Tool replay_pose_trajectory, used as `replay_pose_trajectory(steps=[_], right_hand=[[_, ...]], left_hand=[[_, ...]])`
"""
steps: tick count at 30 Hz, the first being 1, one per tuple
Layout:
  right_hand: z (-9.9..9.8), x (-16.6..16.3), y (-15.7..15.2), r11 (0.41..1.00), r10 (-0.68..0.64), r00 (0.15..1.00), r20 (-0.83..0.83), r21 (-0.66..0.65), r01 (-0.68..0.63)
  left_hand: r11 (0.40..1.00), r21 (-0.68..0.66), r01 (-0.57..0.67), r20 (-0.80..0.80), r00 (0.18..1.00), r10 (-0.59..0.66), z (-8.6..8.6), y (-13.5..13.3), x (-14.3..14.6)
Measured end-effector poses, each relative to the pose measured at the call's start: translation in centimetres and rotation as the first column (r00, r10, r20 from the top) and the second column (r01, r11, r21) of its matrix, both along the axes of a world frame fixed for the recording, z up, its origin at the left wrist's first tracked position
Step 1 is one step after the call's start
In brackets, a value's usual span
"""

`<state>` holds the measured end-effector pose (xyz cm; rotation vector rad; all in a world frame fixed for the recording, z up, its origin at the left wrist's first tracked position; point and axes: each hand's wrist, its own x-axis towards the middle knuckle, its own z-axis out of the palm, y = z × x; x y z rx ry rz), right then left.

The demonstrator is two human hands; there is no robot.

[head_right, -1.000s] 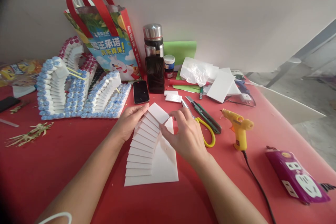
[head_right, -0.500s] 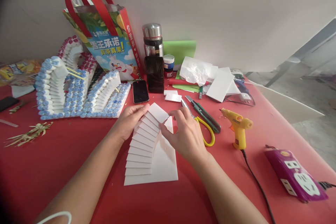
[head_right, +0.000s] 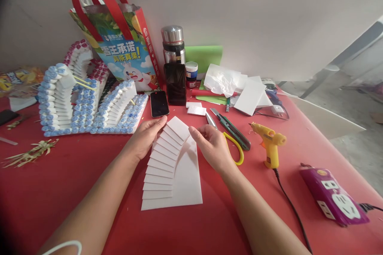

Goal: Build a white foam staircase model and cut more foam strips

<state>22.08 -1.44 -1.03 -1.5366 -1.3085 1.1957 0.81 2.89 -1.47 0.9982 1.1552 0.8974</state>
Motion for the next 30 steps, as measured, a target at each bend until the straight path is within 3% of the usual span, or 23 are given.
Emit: replay_pose_trajectory(steps=[4,8,30], right_hand=[[-0.2,-0.6,0.1,0.992,0.012,0.970,-0.242,-0.117,-0.041],[-0.5,-1.0,0.1,0.986,0.002,0.931,-0.364,-0.153,-0.062],[-1.2,-1.0,0.3,0.991,0.001,0.882,-0.471,-0.118,-0.065]], left_hand=[[0.999,-0.045,-0.006,0.087,0.996,0.010,-0.1,0.1,-0.1],[0.996,-0.086,-0.020,0.121,0.992,0.031,-0.1,0.1,0.0],[0.992,-0.127,-0.016,0.160,0.986,0.037,0.0,0.2,0.3]])
